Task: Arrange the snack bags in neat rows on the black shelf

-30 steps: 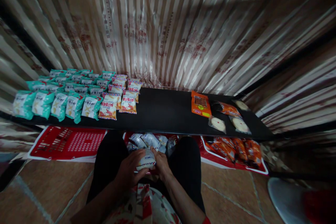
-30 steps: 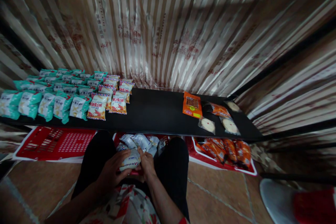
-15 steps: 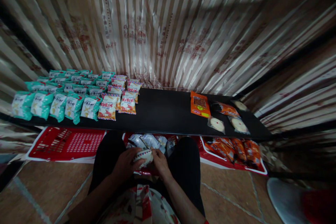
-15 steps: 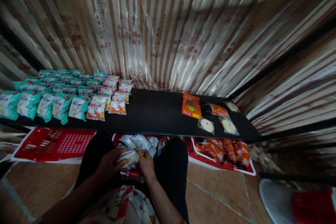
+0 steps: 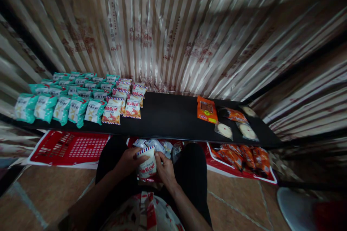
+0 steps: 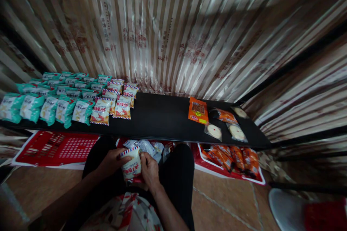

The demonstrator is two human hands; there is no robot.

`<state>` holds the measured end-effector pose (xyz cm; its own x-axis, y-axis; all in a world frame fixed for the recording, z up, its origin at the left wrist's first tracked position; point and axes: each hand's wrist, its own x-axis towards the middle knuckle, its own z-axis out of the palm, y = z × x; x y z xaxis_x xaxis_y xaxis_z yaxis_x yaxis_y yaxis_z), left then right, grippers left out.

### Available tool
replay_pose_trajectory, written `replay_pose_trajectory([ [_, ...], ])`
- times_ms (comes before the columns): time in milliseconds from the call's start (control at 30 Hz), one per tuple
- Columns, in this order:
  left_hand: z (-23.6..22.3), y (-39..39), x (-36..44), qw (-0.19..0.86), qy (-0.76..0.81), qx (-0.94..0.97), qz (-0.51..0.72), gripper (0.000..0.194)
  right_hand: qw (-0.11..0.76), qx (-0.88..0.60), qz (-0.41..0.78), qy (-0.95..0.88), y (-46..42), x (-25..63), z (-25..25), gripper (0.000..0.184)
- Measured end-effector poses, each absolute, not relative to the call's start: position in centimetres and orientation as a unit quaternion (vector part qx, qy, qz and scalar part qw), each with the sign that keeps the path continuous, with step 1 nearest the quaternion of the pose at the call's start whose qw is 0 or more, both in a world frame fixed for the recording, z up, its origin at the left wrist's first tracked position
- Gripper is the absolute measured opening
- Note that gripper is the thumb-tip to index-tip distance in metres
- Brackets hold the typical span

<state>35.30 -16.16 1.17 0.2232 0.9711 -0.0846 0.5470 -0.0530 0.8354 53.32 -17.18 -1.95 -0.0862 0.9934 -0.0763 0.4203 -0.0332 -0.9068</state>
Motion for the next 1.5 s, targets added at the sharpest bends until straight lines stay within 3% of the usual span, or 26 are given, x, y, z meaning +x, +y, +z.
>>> replay_pose_trajectory([
  [167,1.8,-15.4,35.3,0.433,0.535,0.684,0.239,0.033,0.342,-0.539,0.475,-0.605,-17.3,53.5,-0.9,0.044],
  [333,2.0,-15.0,35.7,0.433,0.538,0.678,0.253,0.033,0.321,-0.516,0.502,-0.616,-17.4,53.2,0.6,0.037],
  [700,2.6,-14.1,36.5,0.519,0.523,0.599,0.314,0.033,0.335,-0.615,0.426,-0.573,-17.0,52.5,-0.6,0.043],
  [1100,1.1,-14.2,38.2,0.65,0.501,0.351,0.451,0.049,0.395,-0.631,0.462,-0.483,-16.0,51.6,-0.3,0.055],
  [1500,0.2,-14.7,38.4,0.614,0.513,0.321,0.507,0.05,0.358,-0.677,0.433,-0.474,-14.9,50.4,-0.3,0.06],
])
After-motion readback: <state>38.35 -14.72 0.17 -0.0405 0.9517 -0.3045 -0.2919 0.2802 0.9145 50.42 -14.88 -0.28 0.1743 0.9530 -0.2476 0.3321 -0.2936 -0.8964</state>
